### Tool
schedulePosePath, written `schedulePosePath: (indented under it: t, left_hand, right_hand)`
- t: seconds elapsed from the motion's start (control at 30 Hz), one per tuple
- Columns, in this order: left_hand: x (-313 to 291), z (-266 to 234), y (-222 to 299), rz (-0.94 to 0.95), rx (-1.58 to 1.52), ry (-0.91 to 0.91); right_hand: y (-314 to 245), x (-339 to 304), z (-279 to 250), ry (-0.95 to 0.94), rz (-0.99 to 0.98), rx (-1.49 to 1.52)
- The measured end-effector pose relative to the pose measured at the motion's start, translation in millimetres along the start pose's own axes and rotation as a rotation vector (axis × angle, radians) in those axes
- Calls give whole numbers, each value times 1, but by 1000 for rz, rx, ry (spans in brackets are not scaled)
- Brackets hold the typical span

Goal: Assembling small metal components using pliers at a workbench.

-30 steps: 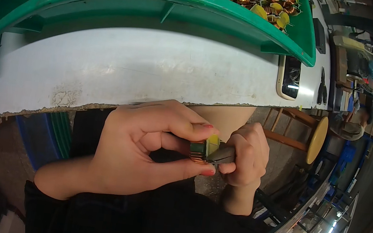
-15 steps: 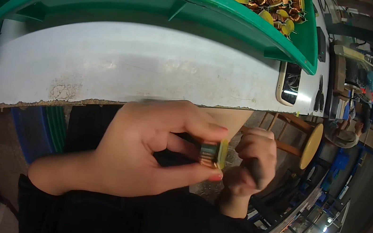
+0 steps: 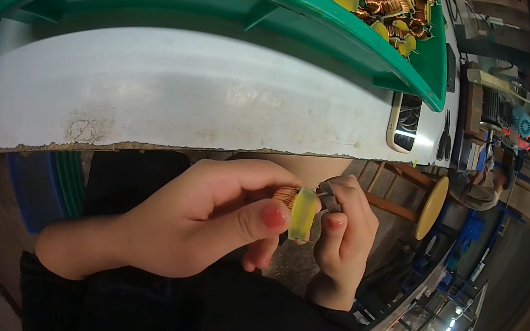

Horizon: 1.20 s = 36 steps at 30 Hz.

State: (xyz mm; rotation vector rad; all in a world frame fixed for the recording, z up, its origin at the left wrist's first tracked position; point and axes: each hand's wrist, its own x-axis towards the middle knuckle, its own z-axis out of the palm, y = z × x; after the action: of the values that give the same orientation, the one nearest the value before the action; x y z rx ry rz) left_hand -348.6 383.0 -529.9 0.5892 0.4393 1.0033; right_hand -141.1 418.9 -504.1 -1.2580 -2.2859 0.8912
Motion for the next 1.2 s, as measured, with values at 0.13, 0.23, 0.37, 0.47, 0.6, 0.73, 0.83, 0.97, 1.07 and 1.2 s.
schedulePosePath:
  t: [0.13, 0.23, 0.37, 0.47, 0.6, 0.73, 0.83, 0.97, 1.07, 1.2]
  left_hand:
    - [-3, -6, 0, -20, 17, -9]
    - [-6, -8, 1, -31, 19, -4]
    - [-8, -10, 2, -46, 9, 18]
    - [-8, -13, 0, -54, 54, -15]
    - [-6, -9, -1, -61, 48, -20]
    - [-4, -6, -5, -63, 10, 0]
    - [-5, -5, -9, -55, -47, 38]
    - [-6, 2, -14, 122, 38, 138]
    - [-6, 0, -19, 235, 98, 184]
    - [-7, -6, -29, 393, 198, 218]
  right_hand:
    - [-6, 2, 6, -21, -2, -30]
    - [-9, 3, 9, -30, -9, -42]
    - [-10, 4, 12, -35, -26, -48]
    - [-7, 3, 10, -35, -67, -90]
    - [-2, 2, 8, -20, -118, -146]
    - [2, -1, 6, -4, -144, -202]
    - [2, -3, 8, -2, -106, -247]
    - [8, -6, 13, 9, -72, -236]
    - [8, -6, 19, 19, -72, -244]
    - [6, -6, 29, 43, -103, -274]
